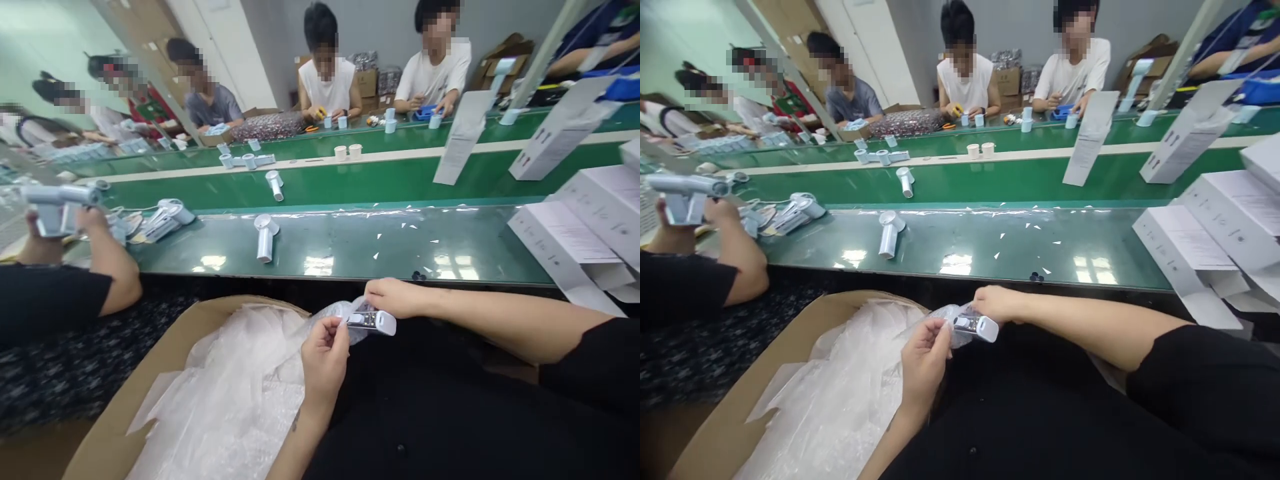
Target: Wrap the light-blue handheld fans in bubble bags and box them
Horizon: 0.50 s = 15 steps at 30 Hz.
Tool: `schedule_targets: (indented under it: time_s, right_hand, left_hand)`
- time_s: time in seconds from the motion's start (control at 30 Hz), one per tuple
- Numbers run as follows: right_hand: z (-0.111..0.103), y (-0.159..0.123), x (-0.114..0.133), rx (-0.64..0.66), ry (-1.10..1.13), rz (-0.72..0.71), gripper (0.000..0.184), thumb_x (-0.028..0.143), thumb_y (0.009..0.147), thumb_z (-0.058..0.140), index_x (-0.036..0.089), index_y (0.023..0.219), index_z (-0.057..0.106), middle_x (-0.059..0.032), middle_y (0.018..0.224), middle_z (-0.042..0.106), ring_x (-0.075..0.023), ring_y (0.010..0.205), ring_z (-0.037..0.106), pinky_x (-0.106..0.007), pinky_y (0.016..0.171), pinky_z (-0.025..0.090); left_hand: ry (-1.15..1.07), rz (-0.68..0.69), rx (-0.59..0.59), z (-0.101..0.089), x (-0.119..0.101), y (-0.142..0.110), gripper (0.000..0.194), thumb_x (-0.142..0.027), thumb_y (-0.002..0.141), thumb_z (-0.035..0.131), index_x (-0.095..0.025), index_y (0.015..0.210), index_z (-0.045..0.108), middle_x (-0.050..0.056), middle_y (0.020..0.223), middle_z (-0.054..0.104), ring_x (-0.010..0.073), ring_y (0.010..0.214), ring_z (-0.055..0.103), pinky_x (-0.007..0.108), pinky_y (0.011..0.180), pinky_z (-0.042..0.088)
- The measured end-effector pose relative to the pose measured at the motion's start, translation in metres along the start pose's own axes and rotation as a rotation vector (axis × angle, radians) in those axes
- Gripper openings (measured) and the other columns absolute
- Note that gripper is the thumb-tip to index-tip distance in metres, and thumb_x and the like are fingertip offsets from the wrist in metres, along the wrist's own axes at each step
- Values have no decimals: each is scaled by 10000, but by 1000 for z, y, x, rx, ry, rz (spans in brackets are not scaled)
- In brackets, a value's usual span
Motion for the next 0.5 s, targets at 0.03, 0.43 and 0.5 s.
schedule_targets:
  time_s: [0.03, 0.43, 0.5]
  right_hand:
    - [-16, -11, 3, -94, -146, -98, 134, 237, 855, 493, 167, 764, 562, -50, 780, 642, -151, 692, 596, -207, 549, 409]
    - [-73, -98, -39, -313, 493, -161, 244, 102, 730, 451, 171, 901, 611, 33, 557, 612, -126, 531, 640, -222, 553, 503]
    - [-67, -94, -48, -271, 738, -204, 240, 108, 735, 434, 165, 903, 595, 48, 519, 580, -115, 479, 622, -222, 529, 510]
  left_hand:
    - [10, 15, 11, 4, -7, 2, 148, -307, 780, 602, -161, 799, 609, -43, 550, 559, 74, 435, 492, 178, 427, 423]
    - [193, 434, 178, 42, -72, 32, 305, -374, 766, 635, -197, 1014, 644, 51, 863, 675, 155, 678, 634, 242, 611, 537]
    - [215, 484, 384, 62, -77, 39, 663, -418, 627, 766, -237, 1232, 564, 115, 1205, 611, 244, 915, 653, 313, 704, 569]
Point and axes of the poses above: each hand's wrist, its own y-axis towards the middle knuckle, its own z-axis out of the palm, x = y × z, the point moved 3 cm from there along y, towards the middle knuckle
